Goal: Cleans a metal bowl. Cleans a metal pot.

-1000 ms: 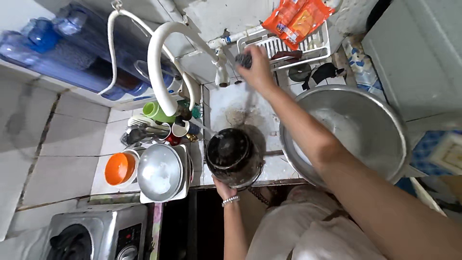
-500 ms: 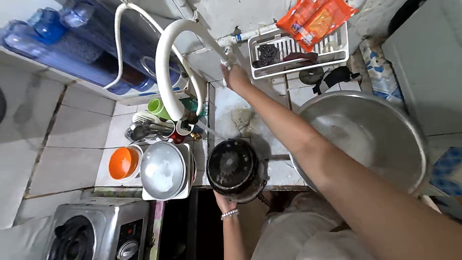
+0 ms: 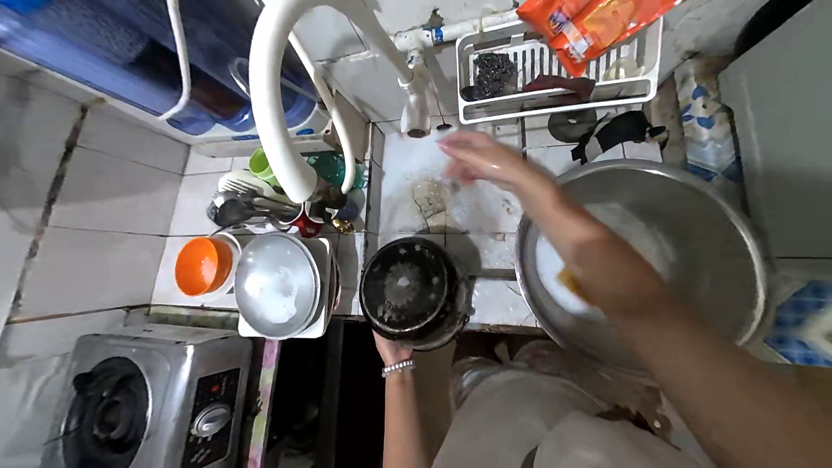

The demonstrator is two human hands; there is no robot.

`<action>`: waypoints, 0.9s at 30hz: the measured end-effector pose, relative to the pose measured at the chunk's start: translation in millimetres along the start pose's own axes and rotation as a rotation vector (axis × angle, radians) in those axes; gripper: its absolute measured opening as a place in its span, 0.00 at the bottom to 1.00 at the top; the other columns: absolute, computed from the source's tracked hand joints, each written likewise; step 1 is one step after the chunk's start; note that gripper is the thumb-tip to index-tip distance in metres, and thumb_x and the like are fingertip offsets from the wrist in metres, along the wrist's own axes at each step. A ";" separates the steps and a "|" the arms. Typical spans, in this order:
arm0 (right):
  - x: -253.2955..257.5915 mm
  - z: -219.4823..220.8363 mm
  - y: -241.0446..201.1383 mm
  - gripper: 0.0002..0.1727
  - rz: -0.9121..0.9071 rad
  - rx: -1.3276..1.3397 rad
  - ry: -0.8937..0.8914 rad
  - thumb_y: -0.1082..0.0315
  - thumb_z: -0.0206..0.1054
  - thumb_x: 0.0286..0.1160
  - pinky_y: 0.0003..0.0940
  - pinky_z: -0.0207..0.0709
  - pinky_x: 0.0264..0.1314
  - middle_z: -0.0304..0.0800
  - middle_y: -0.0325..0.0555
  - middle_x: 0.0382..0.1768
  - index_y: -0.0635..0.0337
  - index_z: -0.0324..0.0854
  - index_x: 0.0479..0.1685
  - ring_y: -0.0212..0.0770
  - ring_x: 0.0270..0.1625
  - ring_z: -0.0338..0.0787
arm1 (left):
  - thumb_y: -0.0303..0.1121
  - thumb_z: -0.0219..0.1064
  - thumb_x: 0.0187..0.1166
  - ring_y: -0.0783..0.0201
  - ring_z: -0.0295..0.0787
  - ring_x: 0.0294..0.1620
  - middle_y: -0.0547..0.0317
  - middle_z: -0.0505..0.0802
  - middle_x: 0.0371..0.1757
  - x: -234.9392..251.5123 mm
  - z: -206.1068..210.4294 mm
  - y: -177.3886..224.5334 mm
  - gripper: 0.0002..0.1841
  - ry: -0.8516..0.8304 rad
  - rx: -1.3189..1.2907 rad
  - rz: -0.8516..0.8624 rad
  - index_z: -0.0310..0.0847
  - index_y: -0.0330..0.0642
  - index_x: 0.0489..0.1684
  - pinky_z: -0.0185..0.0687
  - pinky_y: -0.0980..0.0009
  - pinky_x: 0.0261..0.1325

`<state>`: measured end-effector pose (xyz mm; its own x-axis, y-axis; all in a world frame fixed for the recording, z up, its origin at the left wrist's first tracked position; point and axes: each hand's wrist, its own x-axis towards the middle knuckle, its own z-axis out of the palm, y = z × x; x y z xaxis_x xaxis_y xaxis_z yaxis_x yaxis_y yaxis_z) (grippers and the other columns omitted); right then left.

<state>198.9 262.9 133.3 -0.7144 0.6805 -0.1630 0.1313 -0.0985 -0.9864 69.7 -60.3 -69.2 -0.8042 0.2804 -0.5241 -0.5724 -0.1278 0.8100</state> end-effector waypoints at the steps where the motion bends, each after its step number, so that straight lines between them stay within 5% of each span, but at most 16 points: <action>1: -10.7 -27.8 40.8 0.21 -0.096 -0.128 -0.034 0.63 0.55 0.91 0.31 0.82 0.33 0.89 0.58 0.36 0.77 0.73 0.65 0.38 0.31 0.88 | 0.49 0.31 0.96 0.63 0.88 0.59 0.56 0.89 0.62 0.2 -1.6 -1.6 0.26 0.003 0.003 0.005 0.68 0.48 0.77 0.88 0.58 0.58; 2: -32.1 -50.2 64.7 0.17 -0.036 -0.302 0.002 0.60 0.60 0.86 0.30 0.82 0.28 0.89 0.49 0.31 0.69 0.79 0.56 0.34 0.26 0.87 | 0.49 0.31 0.96 0.62 0.87 0.61 0.56 0.88 0.64 0.9 -2.6 -2.7 0.26 0.003 0.005 0.008 0.68 0.49 0.78 0.87 0.58 0.60; 3: -60.8 -68.5 78.2 0.17 0.135 -0.460 0.012 0.60 0.65 0.85 0.42 0.86 0.38 0.89 0.55 0.37 0.68 0.79 0.57 0.44 0.34 0.89 | 0.50 0.31 0.96 0.62 0.86 0.63 0.55 0.88 0.65 2.0 -2.1 -3.0 0.27 0.003 0.004 0.006 0.66 0.49 0.80 0.86 0.57 0.61; 5: -115.9 -83.8 116.3 0.38 0.533 -0.712 0.015 0.55 0.79 0.73 0.68 0.77 0.67 0.78 0.77 0.67 0.68 0.70 0.77 0.72 0.66 0.83 | 0.52 0.31 0.95 0.61 0.85 0.66 0.54 0.86 0.69 1.4 -0.2 -2.4 0.28 -0.001 0.001 -0.014 0.65 0.49 0.82 0.84 0.55 0.64; 6: -138.0 -80.6 136.7 0.55 0.697 -0.804 -0.018 0.50 0.83 0.66 0.76 0.63 0.78 0.56 0.82 0.85 0.63 0.56 0.91 0.82 0.83 0.63 | 0.52 0.30 0.95 0.59 0.84 0.68 0.53 0.85 0.71 1.5 -0.1 -1.2 0.29 -0.012 0.005 -0.022 0.64 0.49 0.83 0.83 0.54 0.66; 7: -153.2 -70.8 151.6 0.65 0.801 -0.862 -0.044 0.48 0.85 0.61 0.81 0.56 0.81 0.36 0.82 0.91 0.58 0.43 0.97 0.87 0.88 0.47 | 0.52 0.30 0.95 0.59 0.83 0.68 0.52 0.84 0.72 2.6 -0.5 1.3 0.29 -0.024 0.019 -0.026 0.63 0.48 0.84 0.83 0.54 0.66; 9: -163.6 -44.9 159.7 0.66 0.866 -0.966 -0.061 0.53 0.82 0.67 0.85 0.53 0.80 0.21 0.83 0.91 0.61 0.33 0.97 0.92 0.88 0.36 | 0.51 0.29 0.95 0.61 0.84 0.66 0.53 0.85 0.70 3.3 3.1 6.4 0.29 -0.048 0.041 -0.034 0.63 0.47 0.83 0.84 0.56 0.64; 11: -157.9 -25.4 154.7 0.45 0.806 -1.051 -0.071 0.63 0.66 0.83 0.78 0.54 0.83 0.36 0.88 0.88 0.75 0.45 0.92 0.90 0.87 0.46 | 0.52 0.28 0.95 0.63 0.86 0.63 0.55 0.87 0.67 2.2 7.6 11.7 0.29 -0.063 0.023 -0.055 0.65 0.48 0.82 0.86 0.58 0.61; 13: -154.2 -24.2 153.0 0.38 0.773 -0.967 -0.059 0.63 0.58 0.89 0.67 0.61 0.85 0.48 0.84 0.87 0.77 0.48 0.90 0.80 0.87 0.58 | 0.52 0.27 0.95 0.62 0.86 0.65 0.55 0.87 0.68 4.0 8.8 15.7 0.30 -0.078 0.010 -0.078 0.64 0.49 0.83 0.86 0.57 0.63; 15: -159.7 -33.3 141.2 0.35 0.724 -0.713 0.063 0.64 0.57 0.89 0.58 0.75 0.74 0.71 0.77 0.76 0.72 0.49 0.90 0.66 0.73 0.80 | 0.52 0.28 0.95 0.60 0.84 0.68 0.52 0.85 0.72 6.5 7.5 15.4 0.31 -0.077 0.001 -0.096 0.62 0.48 0.85 0.83 0.54 0.67; 17: -165.3 -35.4 116.6 0.34 0.644 -0.568 0.209 0.68 0.63 0.82 0.58 0.81 0.62 0.81 0.73 0.64 0.65 0.57 0.87 0.62 0.60 0.87 | 0.52 0.28 0.96 0.60 0.85 0.67 0.52 0.86 0.70 7.8 8.9 15.1 0.30 -0.065 -0.023 -0.109 0.64 0.47 0.84 0.84 0.55 0.65; 21: -152.1 15.9 63.5 0.35 0.349 -0.650 0.299 0.75 0.67 0.74 0.57 0.82 0.61 0.86 0.71 0.59 0.64 0.65 0.85 0.61 0.57 0.89 | 0.54 0.29 0.95 0.63 0.88 0.60 0.54 0.89 0.62 3.9 12.7 23.6 0.31 -0.058 -0.083 -0.161 0.67 0.46 0.79 0.87 0.59 0.59; 24: -118.8 74.4 53.3 0.30 0.137 -0.715 0.133 0.76 0.71 0.72 0.55 0.79 0.72 0.82 0.72 0.68 0.74 0.74 0.76 0.63 0.68 0.86 | 0.50 0.31 0.96 0.65 0.90 0.51 0.56 0.91 0.52 -0.1 21.6 32.0 0.27 -0.030 -0.132 -0.180 0.71 0.44 0.71 0.89 0.62 0.51; 27: -91.5 129.6 49.6 0.20 0.013 -0.786 -0.074 0.77 0.69 0.74 0.53 0.77 0.76 0.80 0.69 0.70 0.73 0.83 0.65 0.62 0.72 0.83 | 0.45 0.33 0.96 0.64 0.90 0.49 0.54 0.90 0.50 -0.7 28.8 38.4 0.25 -0.012 -0.164 -0.175 0.72 0.41 0.69 0.89 0.62 0.51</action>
<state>181.7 101.7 96.9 -0.7497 0.6301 -0.2023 0.5676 0.4549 -0.6862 52.9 -38.1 -30.1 -0.6894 0.3231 -0.6484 -0.7217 -0.2290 0.6532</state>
